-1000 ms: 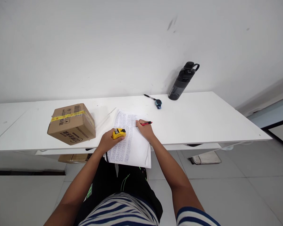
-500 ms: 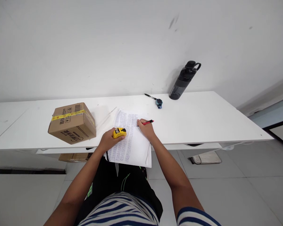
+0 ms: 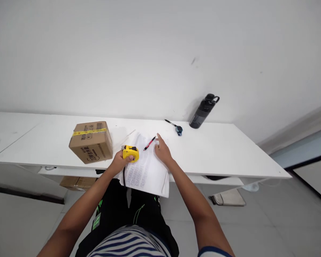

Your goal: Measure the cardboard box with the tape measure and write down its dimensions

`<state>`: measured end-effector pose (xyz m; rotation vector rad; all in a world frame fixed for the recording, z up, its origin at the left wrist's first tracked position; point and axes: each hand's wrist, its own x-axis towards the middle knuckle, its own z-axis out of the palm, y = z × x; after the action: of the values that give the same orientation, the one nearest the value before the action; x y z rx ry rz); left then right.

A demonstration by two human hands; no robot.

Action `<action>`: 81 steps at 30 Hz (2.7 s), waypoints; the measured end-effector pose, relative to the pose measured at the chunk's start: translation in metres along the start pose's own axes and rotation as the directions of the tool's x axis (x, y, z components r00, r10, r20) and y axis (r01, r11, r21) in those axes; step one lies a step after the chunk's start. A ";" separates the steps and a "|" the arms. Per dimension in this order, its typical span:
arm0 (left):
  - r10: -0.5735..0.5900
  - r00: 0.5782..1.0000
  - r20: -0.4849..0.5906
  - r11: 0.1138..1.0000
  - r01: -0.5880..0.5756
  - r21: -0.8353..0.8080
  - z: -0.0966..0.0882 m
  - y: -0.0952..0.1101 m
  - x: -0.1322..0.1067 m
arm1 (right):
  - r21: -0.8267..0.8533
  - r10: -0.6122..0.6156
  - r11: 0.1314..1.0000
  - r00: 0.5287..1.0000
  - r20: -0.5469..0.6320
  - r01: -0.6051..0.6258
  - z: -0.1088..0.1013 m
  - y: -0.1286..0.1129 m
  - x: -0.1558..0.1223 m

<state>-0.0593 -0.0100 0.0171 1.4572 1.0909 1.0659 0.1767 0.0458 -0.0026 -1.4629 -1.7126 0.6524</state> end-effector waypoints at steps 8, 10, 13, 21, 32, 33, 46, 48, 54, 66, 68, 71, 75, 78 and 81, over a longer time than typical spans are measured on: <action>0.323 0.926 -0.197 0.939 -0.339 -0.054 -0.014 0.064 -0.052 | 0.495 -0.451 0.829 0.836 0.312 0.262 0.017 -0.140 -0.062; 0.275 0.916 -0.292 0.951 -0.303 -0.056 -0.024 0.067 -0.063 | 0.493 -0.449 0.820 0.861 0.240 0.290 0.029 -0.157 -0.065; 0.145 0.910 -0.387 0.965 -0.217 -0.147 -0.049 0.073 -0.078 | 0.417 -0.519 0.815 0.827 0.217 0.402 0.040 -0.169 -0.057; -0.086 0.977 -0.195 0.973 0.040 -0.226 -0.123 0.105 -0.103 | 0.227 -0.684 0.708 0.570 0.456 0.669 0.027 -0.197 -0.025; -0.258 0.850 -0.459 0.949 0.311 0.042 -0.238 0.084 -0.048 | 0.254 -0.376 0.921 0.838 0.396 0.294 0.015 -0.140 0.081; -0.274 0.852 -0.446 0.931 0.352 0.099 -0.235 0.080 -0.043 | 0.235 -0.389 0.919 0.821 0.419 0.315 0.018 -0.141 0.081; -0.241 0.900 -0.364 0.907 0.342 0.244 -0.208 0.064 -0.026 | 0.043 -0.396 0.910 0.836 0.379 0.412 0.047 -0.150 0.066; -0.228 0.912 -0.341 0.911 0.323 0.257 -0.211 0.068 -0.028 | -0.023 -0.403 0.899 0.849 0.342 0.437 0.045 -0.150 0.063; -0.182 0.914 -0.364 0.941 0.269 0.205 -0.223 0.094 -0.023 | -0.180 -0.518 0.815 0.831 0.202 0.551 0.031 -0.171 0.023; -0.040 0.918 -0.395 0.789 0.272 0.551 -0.188 0.126 0.075 | -0.334 -0.563 0.715 0.789 0.247 0.615 0.108 -0.258 -0.074; -0.043 0.915 -0.401 0.789 0.277 0.548 -0.187 0.113 0.073 | -0.321 -0.513 0.764 0.829 0.223 0.559 0.115 -0.258 -0.062; -0.058 0.926 -0.373 0.807 0.263 0.529 -0.188 0.099 0.062 | -0.260 -0.451 0.830 0.867 0.210 0.494 0.119 -0.255 -0.052; -0.069 0.953 -0.296 0.847 0.213 0.487 -0.191 0.094 0.055 | -0.214 -0.420 0.856 0.874 0.243 0.471 0.120 -0.254 -0.054; -0.069 0.965 -0.251 0.867 0.182 0.464 -0.190 0.094 0.057 | -0.217 -0.410 0.861 0.879 0.243 0.461 0.121 -0.254 -0.056; -0.095 0.960 -0.262 0.877 0.206 0.435 -0.189 0.093 0.061 | -0.210 -0.414 0.863 0.881 0.230 0.460 0.123 -0.253 -0.057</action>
<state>-0.2204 0.0763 0.1383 1.6003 1.6889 0.9182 -0.0668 -0.0494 0.1148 -1.1364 -2.2485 0.3236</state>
